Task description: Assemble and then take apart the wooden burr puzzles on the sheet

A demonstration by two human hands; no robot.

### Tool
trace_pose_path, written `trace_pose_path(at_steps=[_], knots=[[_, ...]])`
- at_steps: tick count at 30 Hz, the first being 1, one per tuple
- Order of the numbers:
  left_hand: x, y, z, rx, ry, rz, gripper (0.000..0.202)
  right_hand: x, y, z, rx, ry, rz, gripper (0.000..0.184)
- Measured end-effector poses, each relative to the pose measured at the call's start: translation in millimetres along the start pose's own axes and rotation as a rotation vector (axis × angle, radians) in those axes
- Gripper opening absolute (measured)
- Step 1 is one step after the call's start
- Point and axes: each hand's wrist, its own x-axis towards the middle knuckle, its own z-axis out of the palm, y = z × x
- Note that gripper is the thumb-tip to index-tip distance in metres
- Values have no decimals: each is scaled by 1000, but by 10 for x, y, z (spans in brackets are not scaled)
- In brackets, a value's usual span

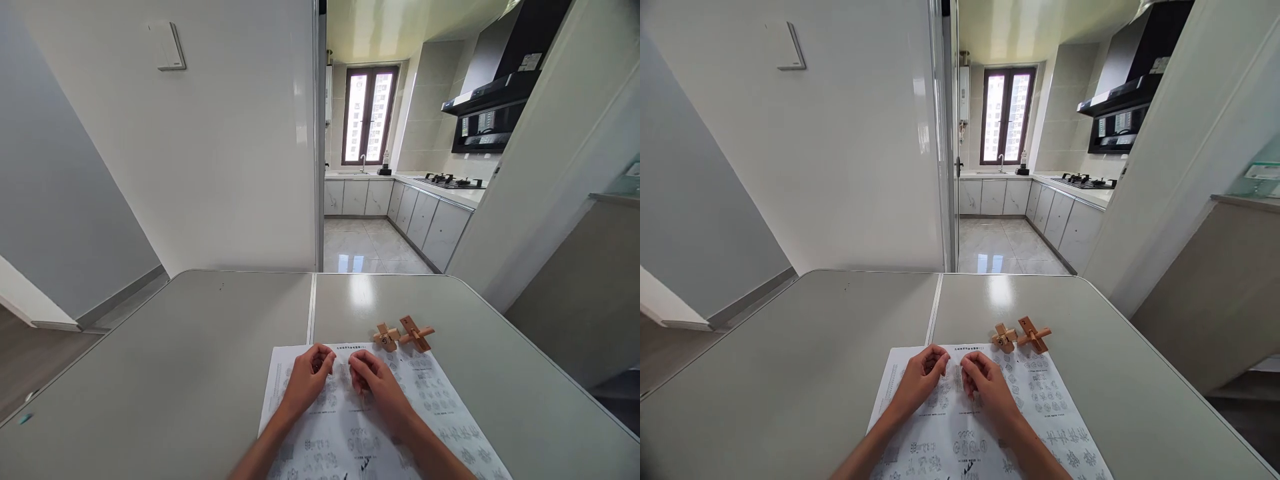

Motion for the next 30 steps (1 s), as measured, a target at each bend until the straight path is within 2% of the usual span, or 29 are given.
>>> trace_pose_path(at_steps=[6,10,17,23,30], knots=[[7,-19,1,-5,-5,-12,40,115,-49,-272,430,203,-79,41],[5,-9,-5,-14,-3,-10,38,176,-100,-528,551,234,-146,51],[9,11,-14,-5,-10,-26,40,258,-65,-794,721,267,-212,44],[7,21,-18,5,-4,-32,42,324,-21,-892,650,292,-242,33],[11,-38,-12,-9,8,-15,40,337,-39,-827,404,391,-254,40]])
